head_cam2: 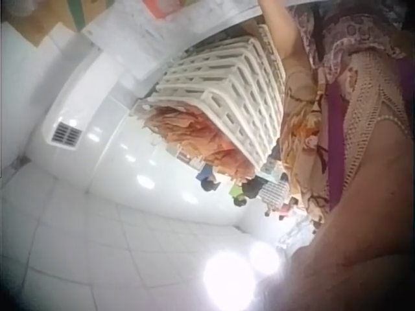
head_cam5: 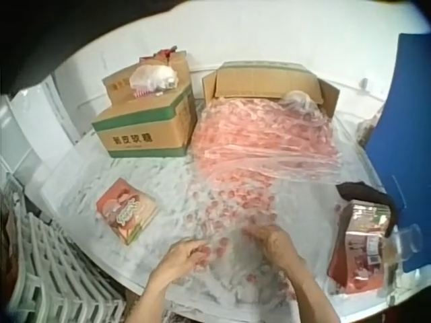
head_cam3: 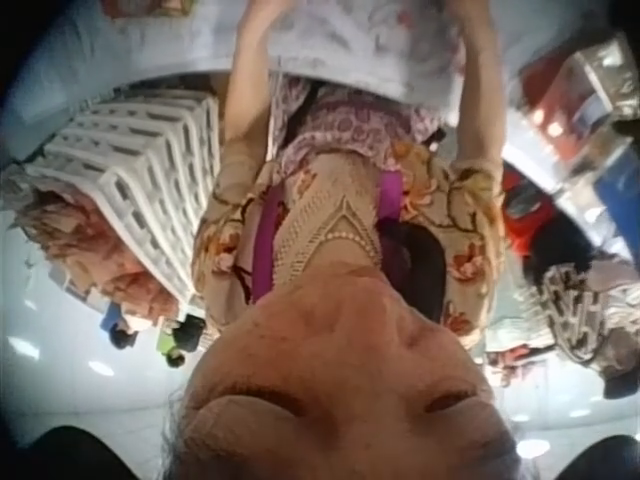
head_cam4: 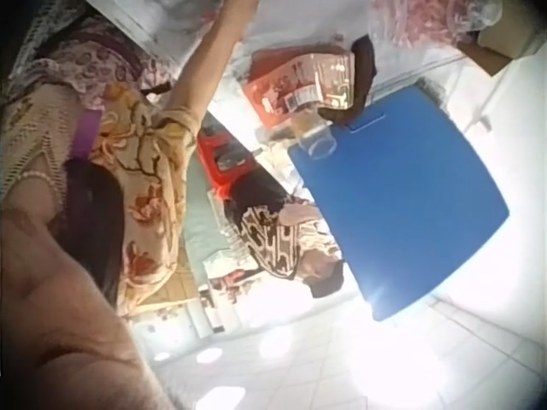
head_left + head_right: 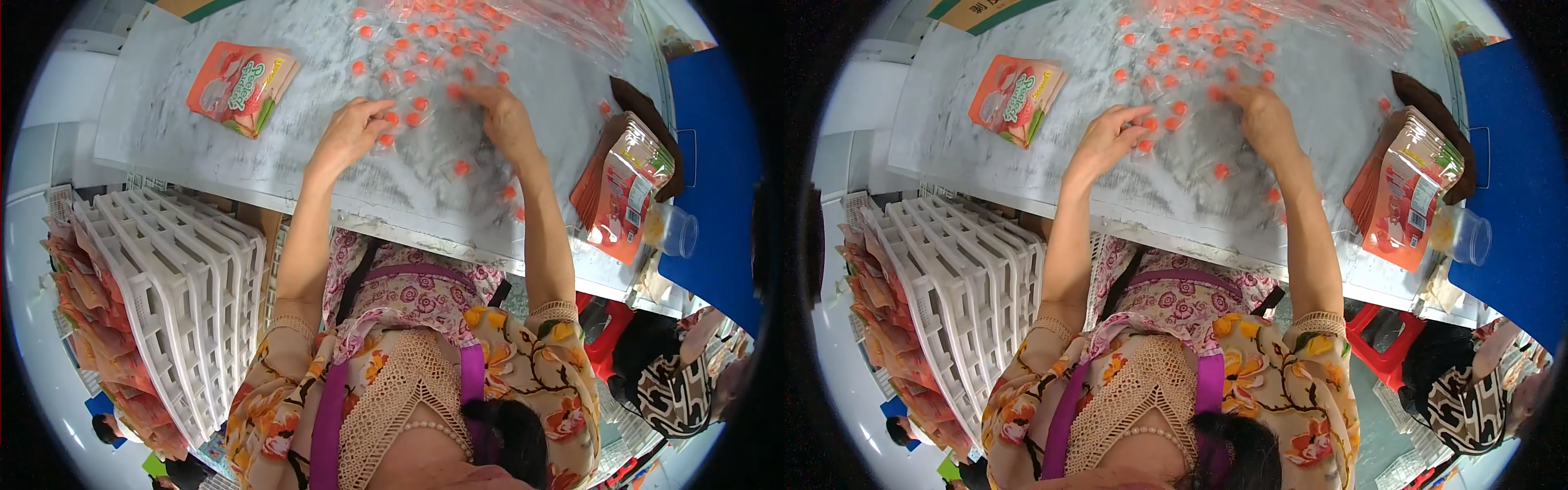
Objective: Packing small individual candies into plastic pouches and organizing them into large storage trays.
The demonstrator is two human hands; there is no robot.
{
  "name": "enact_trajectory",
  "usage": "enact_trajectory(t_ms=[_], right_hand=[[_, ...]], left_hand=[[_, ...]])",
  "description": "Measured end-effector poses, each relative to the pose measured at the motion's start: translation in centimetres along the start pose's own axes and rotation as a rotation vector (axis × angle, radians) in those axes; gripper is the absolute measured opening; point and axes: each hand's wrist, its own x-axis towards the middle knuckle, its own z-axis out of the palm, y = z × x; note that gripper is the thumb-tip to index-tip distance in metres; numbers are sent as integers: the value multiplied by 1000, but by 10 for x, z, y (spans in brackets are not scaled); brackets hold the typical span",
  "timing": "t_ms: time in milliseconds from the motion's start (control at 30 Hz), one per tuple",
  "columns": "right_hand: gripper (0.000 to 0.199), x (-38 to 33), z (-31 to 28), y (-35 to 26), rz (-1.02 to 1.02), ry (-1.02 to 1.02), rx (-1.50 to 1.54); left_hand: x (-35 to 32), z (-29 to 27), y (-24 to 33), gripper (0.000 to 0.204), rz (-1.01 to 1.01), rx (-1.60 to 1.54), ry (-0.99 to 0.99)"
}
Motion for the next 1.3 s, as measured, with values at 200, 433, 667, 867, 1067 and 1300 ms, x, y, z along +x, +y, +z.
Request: enact_trajectory(t_ms=[200,433,667,867,1067,1300], right_hand=[[47,4,8,-14,-8,89,105],[42,-15,8,-37,-75,-80,159],[40,-55,-45,-57,47,-240,162],[44,-10,-27,-59,173,-135,344],[49,52,67,-44,58,234,152],[47,37,53,-50,106,-8,264]], left_hand=[[-8,-13,18,63,31,52,-165],[-9,23,24,81,173,196,-203],[-41,60,45,71,225,135,-166],[49,-26,32,53,190,327,56],[118,-26,-15,53,254,351,-36],[53,-16,-14,54,49,86,-14]])
